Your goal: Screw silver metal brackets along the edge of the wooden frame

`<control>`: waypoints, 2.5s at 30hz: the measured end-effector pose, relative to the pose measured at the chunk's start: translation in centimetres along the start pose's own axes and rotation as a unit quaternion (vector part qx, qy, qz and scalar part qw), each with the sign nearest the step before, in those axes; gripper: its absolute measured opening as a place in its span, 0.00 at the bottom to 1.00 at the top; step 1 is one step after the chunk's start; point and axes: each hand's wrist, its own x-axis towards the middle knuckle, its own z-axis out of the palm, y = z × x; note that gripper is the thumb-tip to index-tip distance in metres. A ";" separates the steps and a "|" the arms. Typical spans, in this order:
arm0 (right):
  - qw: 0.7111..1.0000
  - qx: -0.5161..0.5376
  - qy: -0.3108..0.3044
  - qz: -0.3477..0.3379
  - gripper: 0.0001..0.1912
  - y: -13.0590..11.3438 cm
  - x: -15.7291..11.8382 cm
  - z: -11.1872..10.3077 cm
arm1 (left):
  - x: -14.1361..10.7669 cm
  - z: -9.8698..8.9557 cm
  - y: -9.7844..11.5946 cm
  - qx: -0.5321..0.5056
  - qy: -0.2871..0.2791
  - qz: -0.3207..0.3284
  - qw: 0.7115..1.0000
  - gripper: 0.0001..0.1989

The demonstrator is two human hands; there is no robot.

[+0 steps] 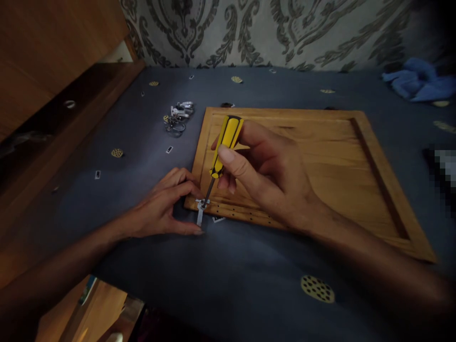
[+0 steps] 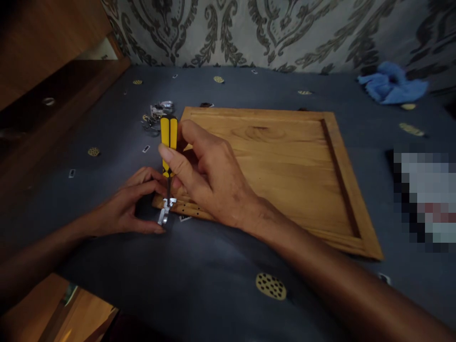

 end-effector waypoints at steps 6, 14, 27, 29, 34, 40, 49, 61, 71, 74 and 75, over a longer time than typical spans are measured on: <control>1.000 0.014 -0.005 0.006 0.17 -0.2 -0.1 0.1 | -0.2 0.3 -0.5 -0.003 0.018 0.004 1.000 0.26; 1.000 -0.005 0.003 0.003 0.15 -0.6 -0.5 0.5 | -0.1 0.2 -0.3 0.003 0.007 -0.008 1.000 0.25; 0.999 -0.022 0.017 -0.019 0.19 -1.1 -0.4 0.1 | -0.1 -0.2 -0.1 -0.006 -0.007 -0.002 1.000 0.25; 0.999 -0.032 0.017 -0.011 0.20 -1.1 -0.4 0.1 | -0.1 -0.2 -0.1 -0.009 -0.011 -0.008 1.000 0.24; 0.999 -0.044 0.011 0.015 0.19 -1.0 -0.6 0.3 | 0.0 -0.1 0.0 -0.009 -0.018 -0.026 0.999 0.25; 0.999 -0.030 0.002 0.021 0.20 -0.8 -0.6 0.4 | 0.0 -0.1 0.0 -0.003 -0.016 -0.024 1.000 0.25; 0.998 -0.064 -0.005 0.006 0.17 -1.2 -1.0 0.6 | -0.1 0.1 -0.4 -0.008 -0.001 -0.012 1.000 0.26; 0.982 -0.151 -0.023 -0.112 0.11 -1.2 -0.7 0.8 | 0.1 -0.2 0.1 0.009 0.000 -0.013 1.000 0.27; 0.997 0.008 -0.066 0.024 0.14 -1.6 -0.6 0.8 | -0.1 0.0 -0.4 0.007 -0.002 -0.024 1.000 0.29; 0.994 0.043 -0.088 0.045 0.10 -1.9 -0.4 0.7 | 0.0 0.0 -0.4 0.014 0.000 -0.021 1.000 0.28; 0.993 0.052 -0.098 0.049 0.08 -2.0 -0.3 0.6 | 0.1 0.0 -0.3 0.016 0.000 -0.020 1.000 0.28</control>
